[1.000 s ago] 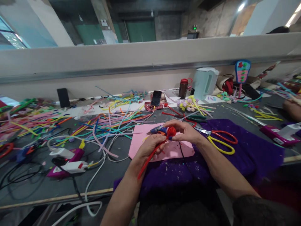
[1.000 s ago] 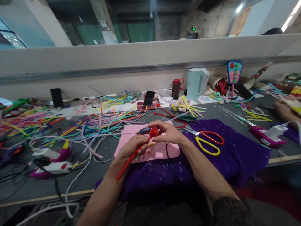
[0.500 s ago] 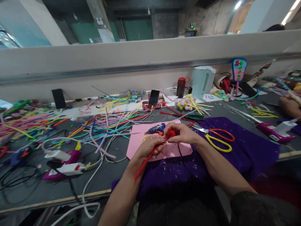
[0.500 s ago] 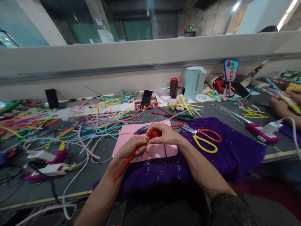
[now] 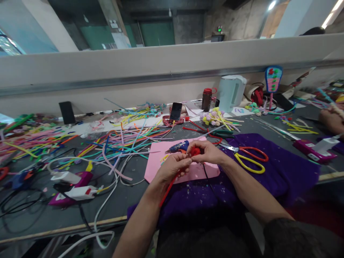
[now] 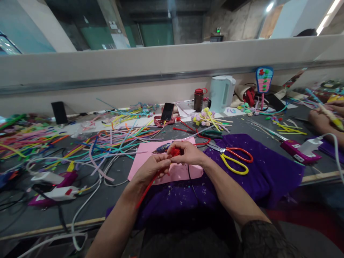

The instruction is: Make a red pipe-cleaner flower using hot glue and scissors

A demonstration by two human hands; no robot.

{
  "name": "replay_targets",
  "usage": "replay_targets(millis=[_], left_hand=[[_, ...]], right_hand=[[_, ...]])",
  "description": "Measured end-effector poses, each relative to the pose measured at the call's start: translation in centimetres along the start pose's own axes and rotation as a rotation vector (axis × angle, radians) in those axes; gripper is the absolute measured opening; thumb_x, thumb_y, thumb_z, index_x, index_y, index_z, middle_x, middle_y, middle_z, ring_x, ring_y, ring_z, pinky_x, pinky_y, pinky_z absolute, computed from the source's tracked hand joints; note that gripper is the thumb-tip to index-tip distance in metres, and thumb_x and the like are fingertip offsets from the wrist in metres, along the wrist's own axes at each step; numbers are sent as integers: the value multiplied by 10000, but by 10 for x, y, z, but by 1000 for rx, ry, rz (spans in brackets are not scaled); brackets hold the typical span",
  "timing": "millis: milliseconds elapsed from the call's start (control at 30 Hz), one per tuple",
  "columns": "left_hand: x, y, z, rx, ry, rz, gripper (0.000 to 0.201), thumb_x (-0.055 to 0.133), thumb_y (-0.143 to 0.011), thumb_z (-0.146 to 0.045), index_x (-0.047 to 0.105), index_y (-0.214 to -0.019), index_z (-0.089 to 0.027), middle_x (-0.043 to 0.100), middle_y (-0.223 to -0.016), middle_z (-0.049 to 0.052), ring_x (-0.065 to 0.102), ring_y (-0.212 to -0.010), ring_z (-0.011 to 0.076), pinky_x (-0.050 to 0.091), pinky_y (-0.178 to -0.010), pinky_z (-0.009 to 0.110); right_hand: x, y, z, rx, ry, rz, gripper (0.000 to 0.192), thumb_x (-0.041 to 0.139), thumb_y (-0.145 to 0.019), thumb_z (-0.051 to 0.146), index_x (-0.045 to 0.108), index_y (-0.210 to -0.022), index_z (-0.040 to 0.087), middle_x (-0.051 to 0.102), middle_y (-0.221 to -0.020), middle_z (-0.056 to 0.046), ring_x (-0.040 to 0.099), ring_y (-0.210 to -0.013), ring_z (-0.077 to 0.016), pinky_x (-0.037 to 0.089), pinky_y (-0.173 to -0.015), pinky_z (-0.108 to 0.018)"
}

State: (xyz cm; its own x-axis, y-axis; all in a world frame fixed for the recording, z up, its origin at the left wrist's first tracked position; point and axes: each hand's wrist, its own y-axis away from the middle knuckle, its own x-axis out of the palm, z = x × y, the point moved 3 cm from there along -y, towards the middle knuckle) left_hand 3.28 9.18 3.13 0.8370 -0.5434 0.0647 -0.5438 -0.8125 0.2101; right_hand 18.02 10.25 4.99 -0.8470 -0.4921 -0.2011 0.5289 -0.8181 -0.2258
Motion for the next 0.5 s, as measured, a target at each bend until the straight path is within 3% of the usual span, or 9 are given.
replay_targets(millis=[167,300,400,500], left_hand=[[-1,0,1,29,66,-72,276,631,-646,-393,515,-682,-146,533,-494,-24,406,-345,39,255,-343,149],[-4,0,-2,70,174,-145,280,635,-644,-395,534,-712,-143,558,-556,-11,440,-392,45,271,-367,152],[-6,0,-4,70,250,-165,279,646,-635,-382,549,-722,-135,562,-596,0,454,-438,48,282,-384,150],[-8,0,-5,63,325,-167,266,634,-650,-364,575,-741,-121,562,-621,16,465,-472,52,284,-380,146]], right_hand=[[-4,1,7,-26,-58,-2,472,651,-635,186,517,-1087,184,571,-819,-12,516,-623,-86,429,-529,-199],[-6,0,6,-13,-151,-96,612,650,-641,225,410,-1204,236,541,-1023,-56,557,-623,-97,424,-455,-188],[-8,-4,-2,-10,-179,-240,495,617,-675,280,465,-1142,215,534,-1063,-77,572,-613,-107,408,-410,-182],[-12,-6,-10,-14,-161,-445,320,591,-694,307,557,-983,174,582,-842,-38,536,-545,-94,360,-368,-169]])
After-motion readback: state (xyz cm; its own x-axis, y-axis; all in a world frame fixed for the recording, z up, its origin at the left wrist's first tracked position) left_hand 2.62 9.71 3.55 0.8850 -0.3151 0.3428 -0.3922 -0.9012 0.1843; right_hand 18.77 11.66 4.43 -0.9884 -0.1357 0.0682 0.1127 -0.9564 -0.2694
